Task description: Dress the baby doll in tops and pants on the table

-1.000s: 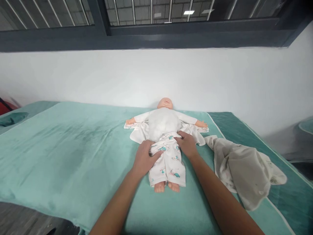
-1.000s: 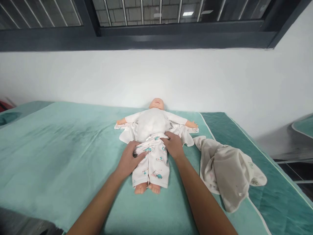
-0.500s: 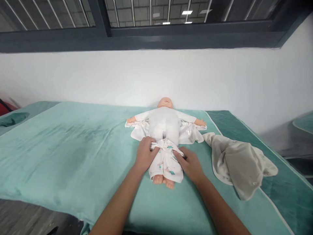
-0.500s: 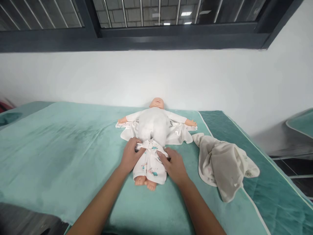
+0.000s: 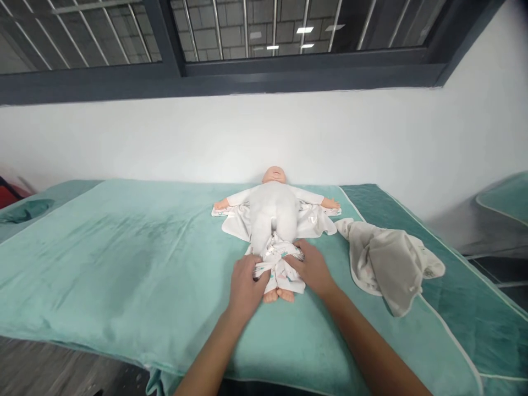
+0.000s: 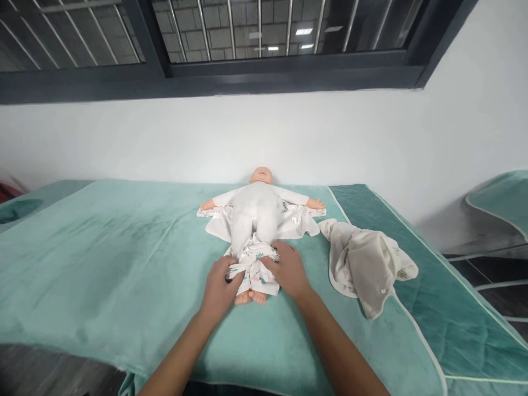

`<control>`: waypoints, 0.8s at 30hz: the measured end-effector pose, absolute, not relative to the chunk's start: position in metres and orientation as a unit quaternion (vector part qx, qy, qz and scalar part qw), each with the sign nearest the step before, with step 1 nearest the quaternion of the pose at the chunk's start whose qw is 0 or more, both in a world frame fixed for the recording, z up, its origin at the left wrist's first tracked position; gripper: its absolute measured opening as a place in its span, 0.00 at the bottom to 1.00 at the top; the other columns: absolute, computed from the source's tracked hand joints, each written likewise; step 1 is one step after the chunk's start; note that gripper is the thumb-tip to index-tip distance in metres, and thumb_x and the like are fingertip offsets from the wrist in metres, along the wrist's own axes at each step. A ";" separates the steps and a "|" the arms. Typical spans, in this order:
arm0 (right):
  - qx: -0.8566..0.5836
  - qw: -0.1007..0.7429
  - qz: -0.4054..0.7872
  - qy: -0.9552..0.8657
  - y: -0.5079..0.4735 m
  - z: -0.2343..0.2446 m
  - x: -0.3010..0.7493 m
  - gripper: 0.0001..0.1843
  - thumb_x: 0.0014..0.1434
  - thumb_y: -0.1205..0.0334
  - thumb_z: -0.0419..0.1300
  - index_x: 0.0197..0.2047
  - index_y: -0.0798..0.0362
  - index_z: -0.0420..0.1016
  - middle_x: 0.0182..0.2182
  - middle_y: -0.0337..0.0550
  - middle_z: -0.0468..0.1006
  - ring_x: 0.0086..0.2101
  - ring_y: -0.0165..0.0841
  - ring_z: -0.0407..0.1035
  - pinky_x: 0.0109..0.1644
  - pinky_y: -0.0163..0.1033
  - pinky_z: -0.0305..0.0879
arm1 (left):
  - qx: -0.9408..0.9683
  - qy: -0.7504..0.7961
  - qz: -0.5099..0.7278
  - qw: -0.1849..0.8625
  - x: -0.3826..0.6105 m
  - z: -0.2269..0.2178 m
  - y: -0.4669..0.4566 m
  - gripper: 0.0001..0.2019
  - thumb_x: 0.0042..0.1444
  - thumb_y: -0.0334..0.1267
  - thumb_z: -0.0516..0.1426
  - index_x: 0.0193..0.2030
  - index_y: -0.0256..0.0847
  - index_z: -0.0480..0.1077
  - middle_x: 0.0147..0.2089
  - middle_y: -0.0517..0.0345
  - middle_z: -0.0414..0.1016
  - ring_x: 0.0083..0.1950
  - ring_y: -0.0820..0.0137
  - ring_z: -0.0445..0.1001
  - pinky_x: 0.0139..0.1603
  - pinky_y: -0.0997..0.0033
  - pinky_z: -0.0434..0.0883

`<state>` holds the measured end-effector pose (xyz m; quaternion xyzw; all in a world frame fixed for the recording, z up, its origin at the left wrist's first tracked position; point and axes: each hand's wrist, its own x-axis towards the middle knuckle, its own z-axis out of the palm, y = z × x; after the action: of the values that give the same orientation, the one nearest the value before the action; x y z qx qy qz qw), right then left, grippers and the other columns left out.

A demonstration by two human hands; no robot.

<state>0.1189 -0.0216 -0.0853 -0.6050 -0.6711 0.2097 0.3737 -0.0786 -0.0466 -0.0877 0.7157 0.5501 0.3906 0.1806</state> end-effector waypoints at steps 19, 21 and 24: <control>-0.532 0.322 0.279 -0.732 -0.088 -0.072 0.123 0.54 0.37 0.45 0.74 0.62 0.49 0.54 0.58 0.53 0.62 0.57 0.51 0.60 0.59 0.54 0.61 | 0.701 0.506 0.370 0.341 -0.095 -0.065 -0.047 0.14 0.55 0.42 0.59 0.47 0.42 0.68 0.48 0.54 0.72 0.51 0.62 0.70 0.54 0.61 0.66; -0.556 0.327 0.239 -0.726 -0.088 -0.077 0.119 0.55 0.34 0.47 0.76 0.61 0.49 0.54 0.58 0.54 0.61 0.58 0.53 0.59 0.60 0.56 0.59 | 0.716 0.490 0.339 0.364 -0.101 -0.058 -0.052 0.16 0.55 0.47 0.60 0.48 0.42 0.68 0.50 0.54 0.71 0.52 0.62 0.70 0.54 0.61 0.66; -0.564 0.330 0.230 -0.721 -0.086 -0.078 0.114 0.48 0.39 0.47 0.73 0.59 0.50 0.55 0.55 0.53 0.63 0.55 0.50 0.62 0.57 0.54 0.61 | 0.740 0.478 0.302 0.363 -0.106 -0.053 -0.060 0.28 0.48 0.49 0.65 0.54 0.42 0.65 0.55 0.51 0.69 0.56 0.59 0.68 0.56 0.60 0.66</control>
<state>0.1139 -0.0856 -0.0775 -0.5642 -0.7211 0.2304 0.3297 -0.1058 -0.0604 -0.0527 0.7402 0.4782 0.3025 0.3633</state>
